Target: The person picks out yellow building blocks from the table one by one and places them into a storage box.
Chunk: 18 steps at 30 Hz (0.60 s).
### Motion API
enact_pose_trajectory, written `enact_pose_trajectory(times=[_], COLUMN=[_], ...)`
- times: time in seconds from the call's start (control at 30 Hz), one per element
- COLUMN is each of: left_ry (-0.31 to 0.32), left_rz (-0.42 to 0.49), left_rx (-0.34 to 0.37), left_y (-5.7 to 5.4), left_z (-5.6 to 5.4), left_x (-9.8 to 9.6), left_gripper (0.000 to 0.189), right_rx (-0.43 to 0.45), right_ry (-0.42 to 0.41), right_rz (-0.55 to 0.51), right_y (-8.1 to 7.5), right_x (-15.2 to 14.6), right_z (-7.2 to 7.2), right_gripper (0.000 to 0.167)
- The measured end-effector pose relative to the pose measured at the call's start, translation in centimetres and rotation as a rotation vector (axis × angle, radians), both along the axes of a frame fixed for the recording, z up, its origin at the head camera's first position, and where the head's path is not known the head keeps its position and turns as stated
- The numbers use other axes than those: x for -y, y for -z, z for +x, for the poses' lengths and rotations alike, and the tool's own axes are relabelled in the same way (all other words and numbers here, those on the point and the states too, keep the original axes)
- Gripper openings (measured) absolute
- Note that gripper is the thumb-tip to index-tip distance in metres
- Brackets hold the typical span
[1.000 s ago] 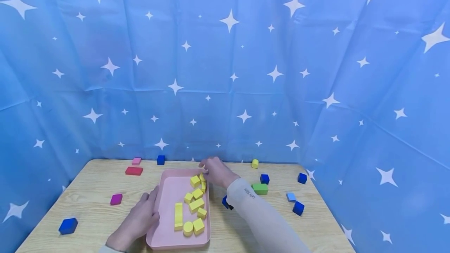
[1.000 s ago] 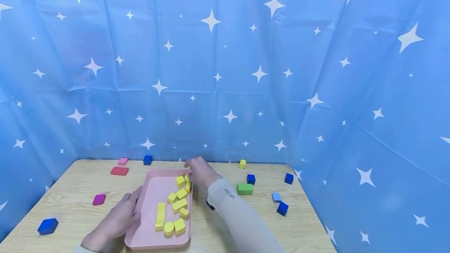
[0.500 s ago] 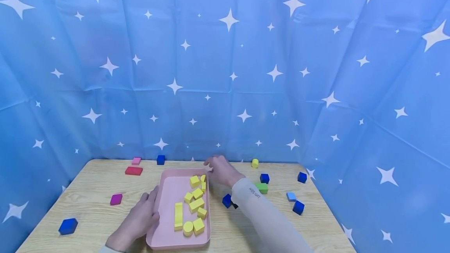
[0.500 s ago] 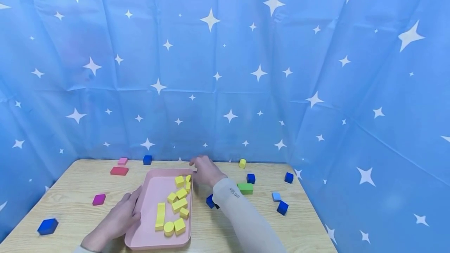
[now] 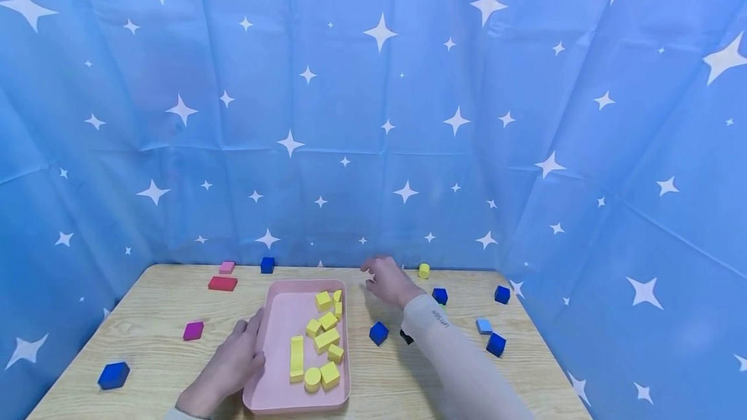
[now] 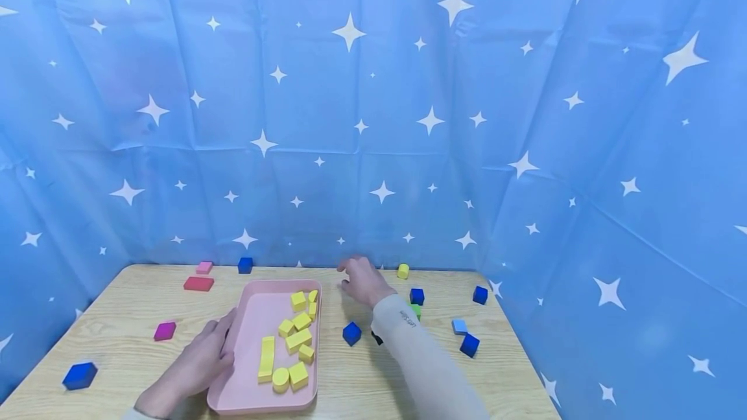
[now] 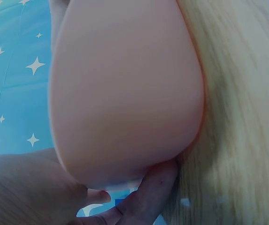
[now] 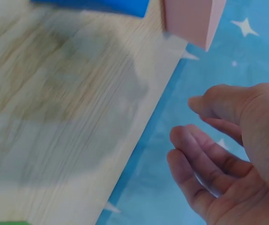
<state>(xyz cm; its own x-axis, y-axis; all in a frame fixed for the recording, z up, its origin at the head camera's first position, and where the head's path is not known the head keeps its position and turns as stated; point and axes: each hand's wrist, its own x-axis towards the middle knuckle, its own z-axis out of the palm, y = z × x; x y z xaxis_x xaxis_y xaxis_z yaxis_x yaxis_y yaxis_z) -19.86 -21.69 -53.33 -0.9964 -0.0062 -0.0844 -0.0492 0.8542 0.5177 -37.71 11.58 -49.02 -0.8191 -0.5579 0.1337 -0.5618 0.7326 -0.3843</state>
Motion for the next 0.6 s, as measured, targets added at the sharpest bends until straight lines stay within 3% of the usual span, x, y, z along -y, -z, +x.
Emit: enact_pose_trajectory(times=[0.53, 0.57, 0.6], left_ry=[-0.001, -0.002, -0.003], left_rz=[-0.002, -0.001, 0.002], left_rx=[-0.004, -0.003, -0.003], left_y=[0.0, 0.0, 0.0], left_z=[0.0, 0.0, 0.1], left_x=[0.0, 0.0, 0.0], left_gripper=[0.089, 0.089, 0.089], right_rx=[0.011, -0.014, -0.018], right_ry=[0.158, 0.137, 0.147], right_rz=[0.046, 0.036, 0.035], right_y=[1.6, 2.8, 2.7], right_x=[-4.5, -5.6, -5.9], right_z=[-0.9, -1.8, -1.8], right_gripper=[0.033, 0.032, 0.032])
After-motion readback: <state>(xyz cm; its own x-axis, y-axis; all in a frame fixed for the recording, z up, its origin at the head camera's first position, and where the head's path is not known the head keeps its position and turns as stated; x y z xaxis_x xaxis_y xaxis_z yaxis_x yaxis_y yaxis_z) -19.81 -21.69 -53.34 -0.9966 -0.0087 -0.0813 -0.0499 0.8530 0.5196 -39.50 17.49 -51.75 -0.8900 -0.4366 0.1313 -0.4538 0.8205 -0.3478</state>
